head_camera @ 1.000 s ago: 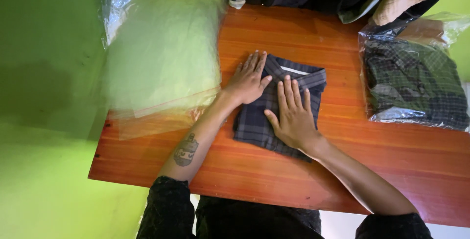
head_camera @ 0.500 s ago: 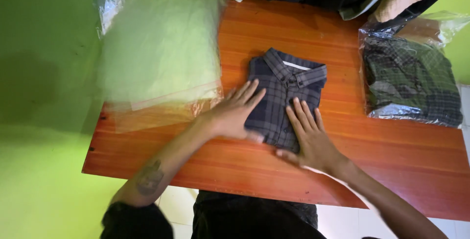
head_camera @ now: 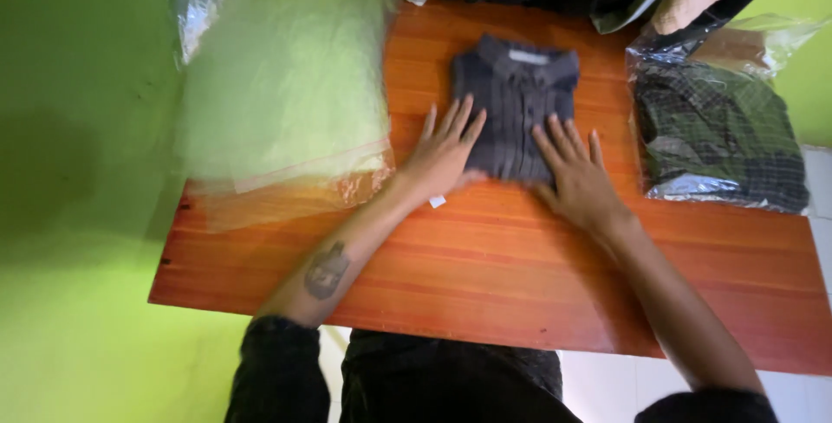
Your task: Folding a plaid shirt and placing it into a plastic bag.
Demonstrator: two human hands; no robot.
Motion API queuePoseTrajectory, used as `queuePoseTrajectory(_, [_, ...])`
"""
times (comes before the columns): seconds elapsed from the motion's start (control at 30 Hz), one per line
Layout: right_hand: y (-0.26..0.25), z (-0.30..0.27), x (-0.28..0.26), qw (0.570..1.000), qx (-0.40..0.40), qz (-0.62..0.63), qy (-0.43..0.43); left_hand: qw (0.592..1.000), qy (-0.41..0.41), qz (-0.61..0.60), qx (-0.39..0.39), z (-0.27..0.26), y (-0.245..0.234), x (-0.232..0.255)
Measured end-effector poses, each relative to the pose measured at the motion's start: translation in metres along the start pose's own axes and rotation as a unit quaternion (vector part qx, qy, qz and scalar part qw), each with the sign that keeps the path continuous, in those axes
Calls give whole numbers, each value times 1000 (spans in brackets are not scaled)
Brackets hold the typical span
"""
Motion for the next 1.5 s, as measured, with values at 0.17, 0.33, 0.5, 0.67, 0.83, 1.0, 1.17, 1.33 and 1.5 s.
queuePoseTrajectory(0.17, [9,20,24,984,167,62,16,992,-8,14,127,25,-3,1])
queuePoseTrajectory(0.33, [18,27,27,980,151,126,3,994,-8,-32,103,17,17,-8])
queuePoseTrajectory(0.5, [7,20,24,957,241,157,-23,992,-22,-36,123,7,13,-8])
queuePoseTrajectory(0.67, [7,16,29,949,237,209,16,989,-22,-35,140,1,6,-8])
queuePoseTrajectory(0.83, [11,17,31,956,233,178,22,984,-33,-14,173,3,19,-7])
queuePoseTrajectory(1.0, [9,21,32,957,233,172,4,978,-54,-38,197,-1,-7,-18])
queuePoseTrajectory(1.17, [9,17,29,960,224,168,11,938,-201,-10,281,-36,-60,-65])
queuePoseTrajectory(1.33, [13,18,35,956,235,177,4,883,-415,64,210,-60,-48,-168])
queuePoseTrajectory(1.5, [16,12,33,958,232,170,8,849,-514,39,113,-86,-37,-203])
Point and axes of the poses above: each hand's wrist, its own z-axis towards the middle knuckle, its own y-axis out of the palm, x = y × z, the point moved 5 cm from there along z, towards the middle knuckle, and after that the axes turned 7 degrees about -x, right-handed, at the moved point
